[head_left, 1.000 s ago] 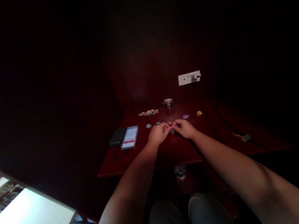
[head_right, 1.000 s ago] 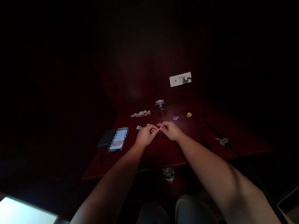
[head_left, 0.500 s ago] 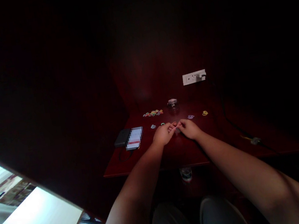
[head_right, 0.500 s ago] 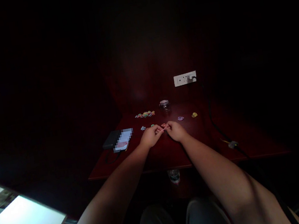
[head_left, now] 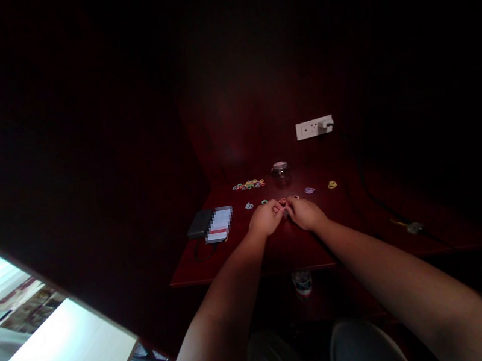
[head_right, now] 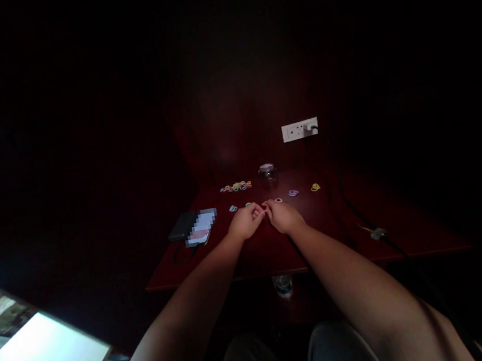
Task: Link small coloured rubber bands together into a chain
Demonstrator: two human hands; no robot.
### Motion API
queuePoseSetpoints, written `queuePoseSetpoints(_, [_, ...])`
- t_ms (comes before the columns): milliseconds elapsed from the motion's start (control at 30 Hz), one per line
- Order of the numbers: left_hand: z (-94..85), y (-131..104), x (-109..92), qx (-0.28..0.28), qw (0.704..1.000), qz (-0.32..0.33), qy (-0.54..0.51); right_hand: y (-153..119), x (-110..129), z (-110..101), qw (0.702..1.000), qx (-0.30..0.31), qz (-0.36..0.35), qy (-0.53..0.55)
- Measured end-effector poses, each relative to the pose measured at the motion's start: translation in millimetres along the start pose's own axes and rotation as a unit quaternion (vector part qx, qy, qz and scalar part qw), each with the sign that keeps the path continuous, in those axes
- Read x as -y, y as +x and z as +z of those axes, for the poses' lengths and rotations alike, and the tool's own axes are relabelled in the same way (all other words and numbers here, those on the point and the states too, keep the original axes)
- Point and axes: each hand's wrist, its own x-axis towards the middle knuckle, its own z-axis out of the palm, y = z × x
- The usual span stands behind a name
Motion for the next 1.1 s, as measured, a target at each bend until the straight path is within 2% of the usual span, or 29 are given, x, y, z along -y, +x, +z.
queuePoseSetpoints(300, [-1.2,0,-5,0.002,0.998,0.007,0.057,-5,16,-10,0.989,0.057,0.106,-0.087])
queuePoseSetpoints(400, [-0.5,0,-7,-0.003,0.996,0.017,0.083,-6,20,-12,0.985,0.070,0.122,-0.102])
queuePoseSetpoints(633, [-2.3,-1,-12,-0.013,0.991,0.026,0.129,-8,22,-15,0.982,0.079,0.134,-0.106])
queuePoseSetpoints(867, [-0.7,0,-10,-0.025,0.990,0.050,0.127,-8,23,-16,0.979,0.082,0.151,-0.111])
queuePoseSetpoints(1100, [-2.5,-2,-8,-0.039,0.990,0.056,0.127,-10,21,-19,0.987,0.089,0.095,-0.098])
